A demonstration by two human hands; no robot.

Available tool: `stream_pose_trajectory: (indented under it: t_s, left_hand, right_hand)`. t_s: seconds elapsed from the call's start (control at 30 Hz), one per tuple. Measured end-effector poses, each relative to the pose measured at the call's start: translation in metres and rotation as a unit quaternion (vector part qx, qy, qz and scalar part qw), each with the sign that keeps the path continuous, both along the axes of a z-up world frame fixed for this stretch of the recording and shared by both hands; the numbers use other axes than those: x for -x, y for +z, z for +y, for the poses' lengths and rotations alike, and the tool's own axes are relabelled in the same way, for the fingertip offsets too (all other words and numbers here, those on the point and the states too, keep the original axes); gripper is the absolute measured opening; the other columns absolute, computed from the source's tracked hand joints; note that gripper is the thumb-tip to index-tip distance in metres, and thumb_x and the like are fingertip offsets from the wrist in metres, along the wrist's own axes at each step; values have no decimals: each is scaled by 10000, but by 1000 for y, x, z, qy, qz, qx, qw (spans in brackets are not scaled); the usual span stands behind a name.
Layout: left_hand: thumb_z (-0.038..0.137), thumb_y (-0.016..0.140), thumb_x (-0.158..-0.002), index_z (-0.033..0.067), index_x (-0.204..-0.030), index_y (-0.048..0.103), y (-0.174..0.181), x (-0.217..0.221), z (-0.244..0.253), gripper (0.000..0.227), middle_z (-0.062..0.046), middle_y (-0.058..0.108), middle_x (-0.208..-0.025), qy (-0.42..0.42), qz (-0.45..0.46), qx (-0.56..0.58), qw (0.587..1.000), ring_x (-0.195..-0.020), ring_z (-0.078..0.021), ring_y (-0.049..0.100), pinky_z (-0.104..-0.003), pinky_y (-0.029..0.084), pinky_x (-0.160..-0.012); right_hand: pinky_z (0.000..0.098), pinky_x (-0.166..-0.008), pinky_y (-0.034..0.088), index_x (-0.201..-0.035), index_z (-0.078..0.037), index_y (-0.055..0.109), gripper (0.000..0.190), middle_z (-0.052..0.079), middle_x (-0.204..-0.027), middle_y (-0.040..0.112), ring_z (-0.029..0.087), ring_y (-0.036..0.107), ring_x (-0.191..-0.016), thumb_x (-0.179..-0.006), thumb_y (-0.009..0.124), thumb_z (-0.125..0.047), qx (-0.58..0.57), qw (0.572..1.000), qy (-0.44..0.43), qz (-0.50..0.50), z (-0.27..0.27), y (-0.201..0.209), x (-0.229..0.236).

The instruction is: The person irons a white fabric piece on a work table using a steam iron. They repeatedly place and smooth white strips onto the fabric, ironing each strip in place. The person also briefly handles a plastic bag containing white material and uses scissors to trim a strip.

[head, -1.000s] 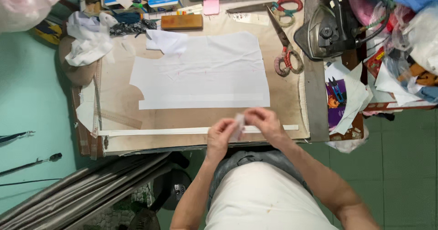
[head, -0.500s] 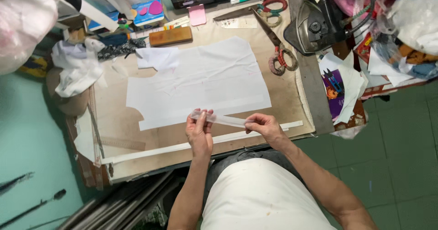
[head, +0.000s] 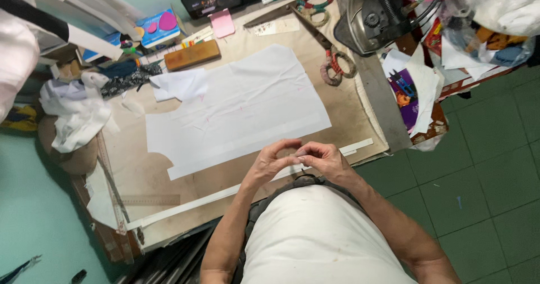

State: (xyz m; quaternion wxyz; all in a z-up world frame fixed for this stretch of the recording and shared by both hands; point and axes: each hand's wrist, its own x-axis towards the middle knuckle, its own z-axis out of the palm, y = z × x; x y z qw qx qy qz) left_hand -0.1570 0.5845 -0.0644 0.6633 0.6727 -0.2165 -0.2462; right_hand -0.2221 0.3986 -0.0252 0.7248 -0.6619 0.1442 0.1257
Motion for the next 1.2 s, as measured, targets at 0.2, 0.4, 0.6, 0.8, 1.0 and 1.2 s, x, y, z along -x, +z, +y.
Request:
stream_pose_trajectory:
  t_s: [0.2, 0.4, 0.6, 0.8, 1.0, 1.2]
  left_hand:
    - [220, 902, -739, 150, -1084, 791, -12, 2, -1, 369, 13, 751, -866, -7, 119, -6, 993, -899, -58, 651, -294, 512, -900]
    - [143, 878, -780, 94, -981, 792, -33, 25, -5, 224, -2, 736, -810, 63, 148, 48, 986, -846, -50, 635, -263, 517, -840]
    - [158, 838, -841, 77, -921, 798, -22, 41, 3, 120, -40, 740, -777, 123, 153, 39, 980, -794, -58, 622, -249, 518, -773]
    - [234, 588, -1000, 2, -928, 737, -11, 85, 94, 286, -209, 732, -877, 201, 126, -188, 953, -870, -315, 686, -429, 517, -810]
    - [637, 770, -740, 304, -1097, 678, -101, 167, 209, 497, -7, 720, -1120, -56, 44, -675, 734, -1098, -238, 673, -385, 501, -932]
    - [303, 819, -784, 81, -1435, 484, 49, 70, 63, 766, -111, 571, -1425, 47, -35, -108, 992, -1293, -222, 544, -355, 414, -1082]
  right_hand:
    - [246, -701, 548, -957, -5, 771, 113, 72, -726, 695, 85, 620, -712, -855, 764, -53, -10, 1000, 11, -22, -5, 36, -11]
    - [244, -686, 530, -975, 5, 761, 117, 68, -724, 665, 88, 587, -713, -873, 746, -50, 3, 998, 65, -22, -16, 13, -6]
    - [236, -684, 510, -961, -14, 766, 96, 56, -737, 652, 80, 574, -722, -877, 739, -52, 28, 994, 100, -27, -19, 4, 1]
    - [290, -680, 498, -958, -28, 754, 97, 69, -757, 648, 124, 575, -722, -911, 679, -67, 56, 983, 169, -55, -15, 0, 10]
    - [271, -701, 495, -917, -98, 718, 99, 14, -843, 732, 129, 661, -772, -907, 652, -171, 151, 934, 265, -184, 9, -18, 7]
    - [267, -598, 465, -912, -72, 664, 83, 21, -780, 666, 117, 580, -668, -954, 657, -143, 123, 912, 305, -244, 29, 11, -7]
